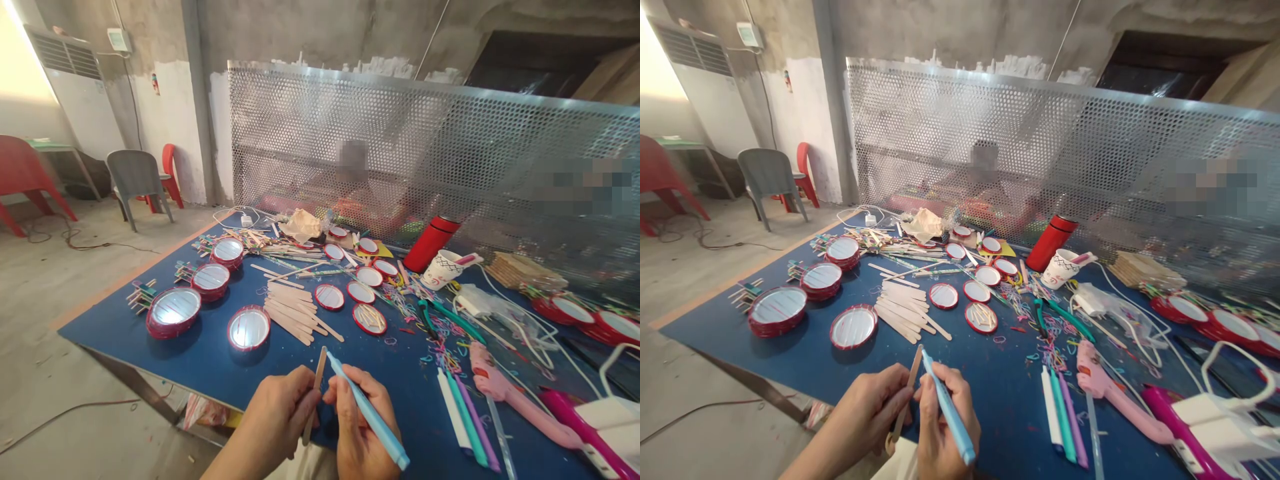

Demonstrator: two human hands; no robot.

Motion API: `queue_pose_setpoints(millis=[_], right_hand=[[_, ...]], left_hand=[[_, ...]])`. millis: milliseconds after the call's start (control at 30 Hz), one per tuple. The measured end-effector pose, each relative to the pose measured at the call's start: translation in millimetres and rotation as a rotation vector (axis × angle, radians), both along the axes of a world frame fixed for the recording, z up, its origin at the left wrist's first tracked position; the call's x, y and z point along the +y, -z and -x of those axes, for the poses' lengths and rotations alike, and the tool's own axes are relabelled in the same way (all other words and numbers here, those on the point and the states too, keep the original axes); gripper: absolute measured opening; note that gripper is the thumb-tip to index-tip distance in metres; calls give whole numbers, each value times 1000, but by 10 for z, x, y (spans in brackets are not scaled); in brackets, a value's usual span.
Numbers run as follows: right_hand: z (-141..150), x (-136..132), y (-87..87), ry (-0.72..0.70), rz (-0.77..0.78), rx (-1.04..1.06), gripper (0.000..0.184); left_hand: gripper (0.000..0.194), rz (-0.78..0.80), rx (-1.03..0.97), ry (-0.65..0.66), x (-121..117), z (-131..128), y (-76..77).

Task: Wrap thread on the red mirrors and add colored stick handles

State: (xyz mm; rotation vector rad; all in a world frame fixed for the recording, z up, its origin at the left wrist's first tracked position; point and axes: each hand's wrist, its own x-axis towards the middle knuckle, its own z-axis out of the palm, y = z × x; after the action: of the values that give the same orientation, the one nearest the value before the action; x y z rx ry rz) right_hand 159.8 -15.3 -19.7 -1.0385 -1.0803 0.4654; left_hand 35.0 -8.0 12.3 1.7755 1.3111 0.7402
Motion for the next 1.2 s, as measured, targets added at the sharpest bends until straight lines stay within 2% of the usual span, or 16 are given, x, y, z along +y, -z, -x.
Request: queue_pose_setpoints(millis=[267,433,700,900,1200], right_hand=[[5,-2,19,-47,-20,33,16],[-3,-8,34,-6,50,67,23],[4,1,-21,-40,20,42,21],[11,-2,-47,-56,-6,37,18],[29,-26,-26,8,61,101,21]], left_hand=[[24,26,7,16,-1,6,-29],[25,22,-1,11,1,3,-29],[24,-19,11,1,10,1,-25],[24,26,-2,5,3,-5,-15],[22,56,-12,4,1,-3,-27]])
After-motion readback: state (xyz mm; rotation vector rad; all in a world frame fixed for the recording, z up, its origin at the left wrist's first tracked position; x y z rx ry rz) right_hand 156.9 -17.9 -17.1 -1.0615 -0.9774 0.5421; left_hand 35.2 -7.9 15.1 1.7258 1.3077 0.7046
